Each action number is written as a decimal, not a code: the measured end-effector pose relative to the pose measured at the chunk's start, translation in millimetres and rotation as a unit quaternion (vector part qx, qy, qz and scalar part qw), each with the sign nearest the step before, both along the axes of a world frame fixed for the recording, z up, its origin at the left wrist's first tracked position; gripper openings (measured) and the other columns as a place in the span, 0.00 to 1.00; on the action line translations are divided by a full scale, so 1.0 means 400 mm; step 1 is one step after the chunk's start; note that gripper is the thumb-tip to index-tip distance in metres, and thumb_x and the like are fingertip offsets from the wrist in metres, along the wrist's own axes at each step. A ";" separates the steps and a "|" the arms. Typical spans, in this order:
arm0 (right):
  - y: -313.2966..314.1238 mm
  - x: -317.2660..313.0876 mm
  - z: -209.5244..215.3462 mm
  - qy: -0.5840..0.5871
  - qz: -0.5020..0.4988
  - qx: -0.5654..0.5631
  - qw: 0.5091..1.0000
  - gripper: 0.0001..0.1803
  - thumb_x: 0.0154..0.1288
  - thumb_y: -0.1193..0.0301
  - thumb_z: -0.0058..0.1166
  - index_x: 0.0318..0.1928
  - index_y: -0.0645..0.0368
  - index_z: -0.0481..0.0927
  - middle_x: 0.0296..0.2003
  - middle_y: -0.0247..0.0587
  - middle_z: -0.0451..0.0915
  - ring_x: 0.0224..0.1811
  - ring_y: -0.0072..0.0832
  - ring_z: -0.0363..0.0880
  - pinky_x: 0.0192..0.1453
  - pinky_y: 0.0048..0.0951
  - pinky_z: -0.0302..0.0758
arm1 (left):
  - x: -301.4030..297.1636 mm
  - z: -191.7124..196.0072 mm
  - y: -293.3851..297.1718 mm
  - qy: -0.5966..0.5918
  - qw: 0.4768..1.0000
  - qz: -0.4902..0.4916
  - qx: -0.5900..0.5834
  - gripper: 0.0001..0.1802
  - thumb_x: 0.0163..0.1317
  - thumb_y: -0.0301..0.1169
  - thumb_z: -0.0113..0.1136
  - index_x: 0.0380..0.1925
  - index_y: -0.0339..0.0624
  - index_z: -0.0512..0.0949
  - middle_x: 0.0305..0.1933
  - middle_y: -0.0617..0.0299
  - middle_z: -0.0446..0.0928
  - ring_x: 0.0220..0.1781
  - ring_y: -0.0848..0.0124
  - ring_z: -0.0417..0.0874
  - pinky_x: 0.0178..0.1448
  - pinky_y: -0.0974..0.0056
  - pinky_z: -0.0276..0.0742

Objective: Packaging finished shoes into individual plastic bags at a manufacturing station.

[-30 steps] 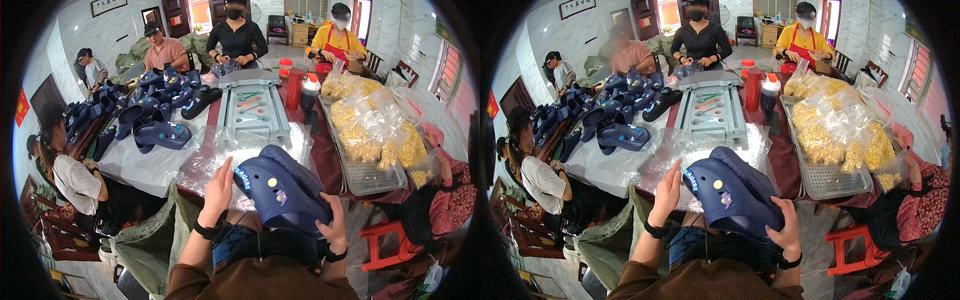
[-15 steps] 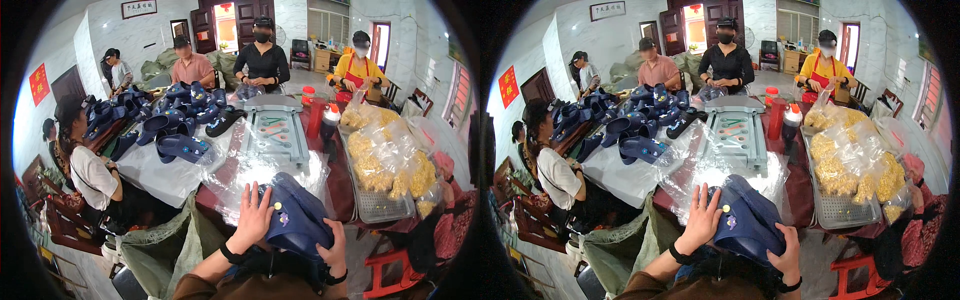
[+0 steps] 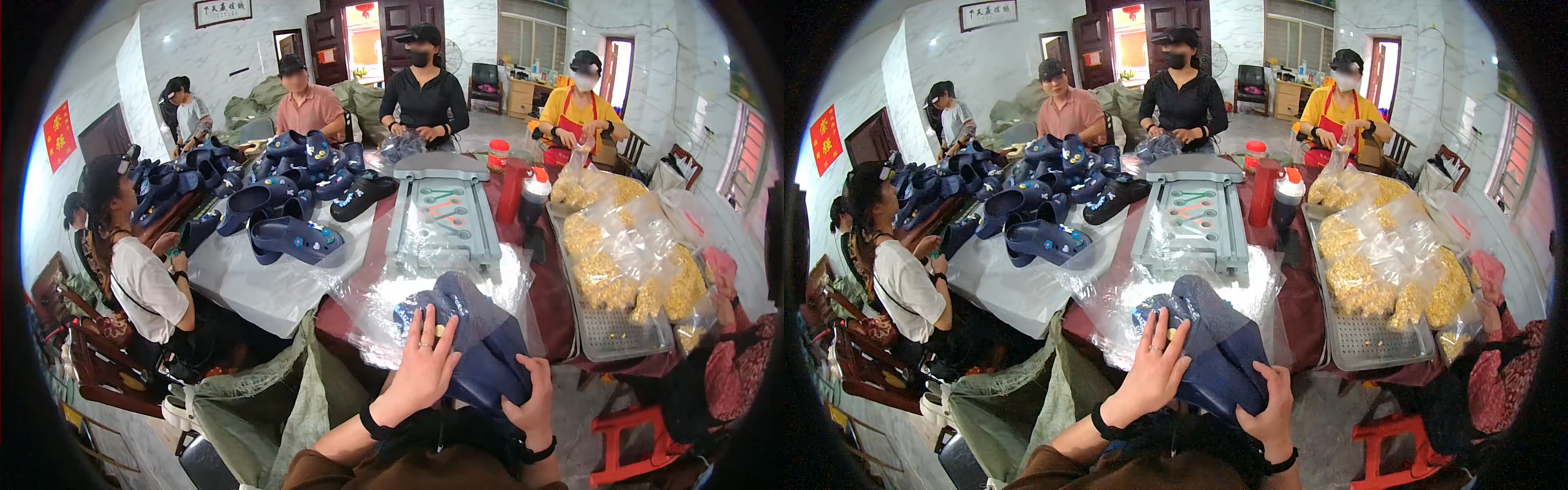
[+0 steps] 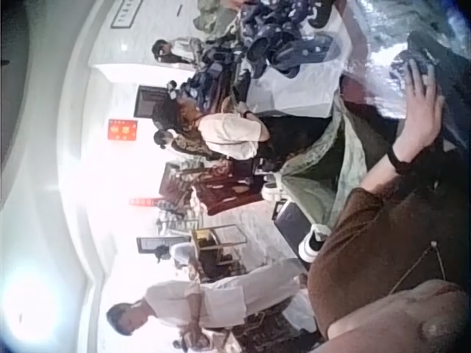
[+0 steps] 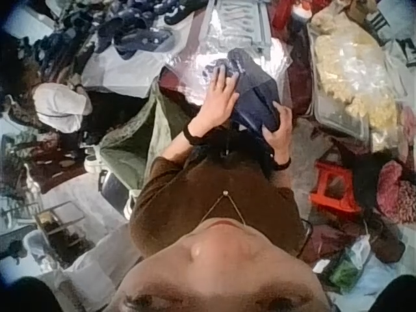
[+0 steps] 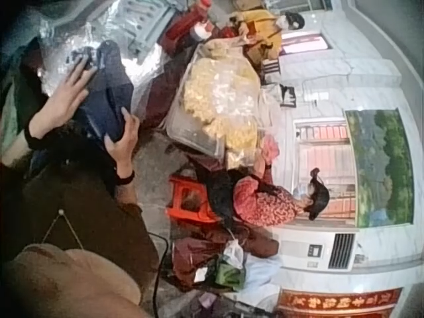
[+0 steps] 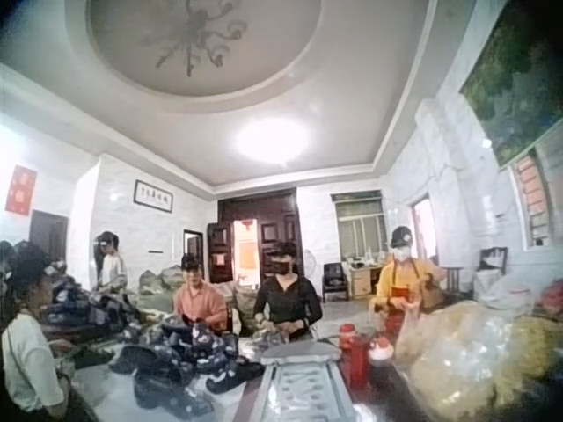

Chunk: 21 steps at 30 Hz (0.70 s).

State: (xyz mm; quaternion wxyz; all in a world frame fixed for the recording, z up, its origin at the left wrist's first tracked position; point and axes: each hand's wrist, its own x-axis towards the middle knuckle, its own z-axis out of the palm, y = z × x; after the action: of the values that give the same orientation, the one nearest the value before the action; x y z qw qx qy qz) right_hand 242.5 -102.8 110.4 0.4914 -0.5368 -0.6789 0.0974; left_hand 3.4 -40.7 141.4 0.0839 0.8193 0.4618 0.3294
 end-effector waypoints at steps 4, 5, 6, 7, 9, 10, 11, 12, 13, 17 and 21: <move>0.002 -0.009 -0.006 0.011 -0.002 0.003 1.000 0.39 0.36 0.72 0.65 0.58 0.56 0.78 0.47 0.53 0.72 0.50 0.52 0.76 0.56 0.44 0.75 | 0.015 -0.002 -0.024 -0.008 1.000 -0.019 -0.011 0.34 0.74 0.35 0.54 0.77 0.40 0.59 0.80 0.25 0.46 0.80 0.26 0.47 0.81 0.38 0.50; 0.003 -0.010 -0.008 0.005 -0.003 0.003 1.000 0.39 0.36 0.72 0.66 0.58 0.56 0.78 0.47 0.53 0.72 0.50 0.53 0.76 0.56 0.45 0.75 | 0.021 -0.003 -0.028 -0.003 1.000 -0.024 -0.005 0.34 0.74 0.35 0.54 0.76 0.40 0.59 0.80 0.26 0.45 0.79 0.26 0.48 0.81 0.38 0.49; 0.003 -0.010 -0.011 0.004 -0.004 0.002 1.000 0.39 0.36 0.72 0.66 0.58 0.56 0.78 0.47 0.53 0.72 0.50 0.53 0.76 0.56 0.45 0.75 | 0.026 -0.004 -0.033 -0.004 1.000 -0.024 -0.006 0.34 0.74 0.35 0.54 0.76 0.40 0.59 0.80 0.26 0.45 0.79 0.26 0.48 0.81 0.38 0.49; 0.002 -0.009 -0.015 -0.003 -0.005 0.007 1.000 0.39 0.36 0.72 0.66 0.58 0.56 0.77 0.47 0.53 0.72 0.50 0.53 0.76 0.56 0.45 0.75 | 0.030 -0.006 -0.039 0.007 1.000 -0.019 -0.001 0.34 0.74 0.36 0.55 0.77 0.40 0.59 0.80 0.26 0.44 0.80 0.26 0.48 0.81 0.38 0.49; 0.000 -0.009 -0.016 -0.010 -0.007 0.011 1.000 0.39 0.36 0.72 0.66 0.58 0.55 0.77 0.47 0.53 0.72 0.50 0.53 0.76 0.56 0.45 0.76 | 0.032 -0.008 -0.043 0.018 1.000 -0.014 0.004 0.34 0.73 0.36 0.55 0.77 0.40 0.59 0.81 0.26 0.44 0.80 0.26 0.48 0.81 0.38 0.49; -0.002 -0.009 -0.015 -0.008 -0.008 0.007 1.000 0.39 0.36 0.72 0.66 0.58 0.55 0.77 0.47 0.53 0.72 0.51 0.53 0.76 0.56 0.45 0.75 | 0.031 -0.010 -0.043 0.017 1.000 -0.015 0.003 0.35 0.73 0.37 0.55 0.77 0.41 0.60 0.81 0.27 0.44 0.80 0.27 0.47 0.81 0.38 0.49; -0.004 -0.009 -0.014 -0.007 -0.009 0.003 1.000 0.39 0.36 0.72 0.66 0.58 0.56 0.77 0.47 0.53 0.73 0.51 0.52 0.76 0.57 0.46 0.75 | 0.029 -0.011 -0.043 0.016 1.000 -0.016 0.002 0.35 0.73 0.38 0.56 0.77 0.41 0.60 0.81 0.27 0.45 0.80 0.27 0.47 0.81 0.37 0.50; -0.004 -0.009 -0.014 -0.007 -0.009 0.003 1.000 0.39 0.36 0.72 0.66 0.58 0.56 0.77 0.47 0.53 0.73 0.51 0.52 0.76 0.57 0.46 0.75 | 0.028 -0.014 -0.043 0.016 1.000 -0.016 0.002 0.35 0.73 0.38 0.56 0.77 0.41 0.60 0.81 0.27 0.45 0.80 0.27 0.47 0.81 0.37 0.50; -0.003 -0.010 -0.013 -0.004 -0.006 0.004 1.000 0.39 0.36 0.72 0.66 0.58 0.55 0.77 0.48 0.53 0.73 0.51 0.52 0.76 0.57 0.46 0.75 | 0.026 -0.018 -0.041 0.016 1.000 -0.016 -0.001 0.36 0.73 0.39 0.57 0.77 0.41 0.60 0.81 0.27 0.44 0.81 0.27 0.47 0.80 0.37 0.50; -0.002 -0.016 -0.018 0.011 -0.008 0.000 1.000 0.38 0.37 0.72 0.66 0.58 0.55 0.77 0.48 0.53 0.72 0.51 0.52 0.75 0.57 0.46 0.75 | 0.017 -0.018 -0.042 -0.016 0.999 -0.030 -0.008 0.38 0.71 0.43 0.60 0.76 0.43 0.61 0.81 0.29 0.44 0.81 0.27 0.47 0.80 0.38 0.51; -0.004 -0.016 -0.017 -0.001 -0.014 0.012 1.000 0.39 0.36 0.71 0.66 0.58 0.55 0.77 0.47 0.53 0.72 0.51 0.52 0.75 0.56 0.45 0.75 | 0.002 -0.024 -0.033 0.009 0.999 -0.054 0.004 0.38 0.71 0.44 0.61 0.77 0.46 0.62 0.82 0.31 0.44 0.81 0.27 0.46 0.80 0.38 0.51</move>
State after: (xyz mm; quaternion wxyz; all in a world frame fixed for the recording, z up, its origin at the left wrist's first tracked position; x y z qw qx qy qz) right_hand 236.0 -104.3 103.4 0.4981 -0.5405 -0.6731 0.0821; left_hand 4.1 -54.0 132.0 0.0938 0.8461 0.4163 0.3194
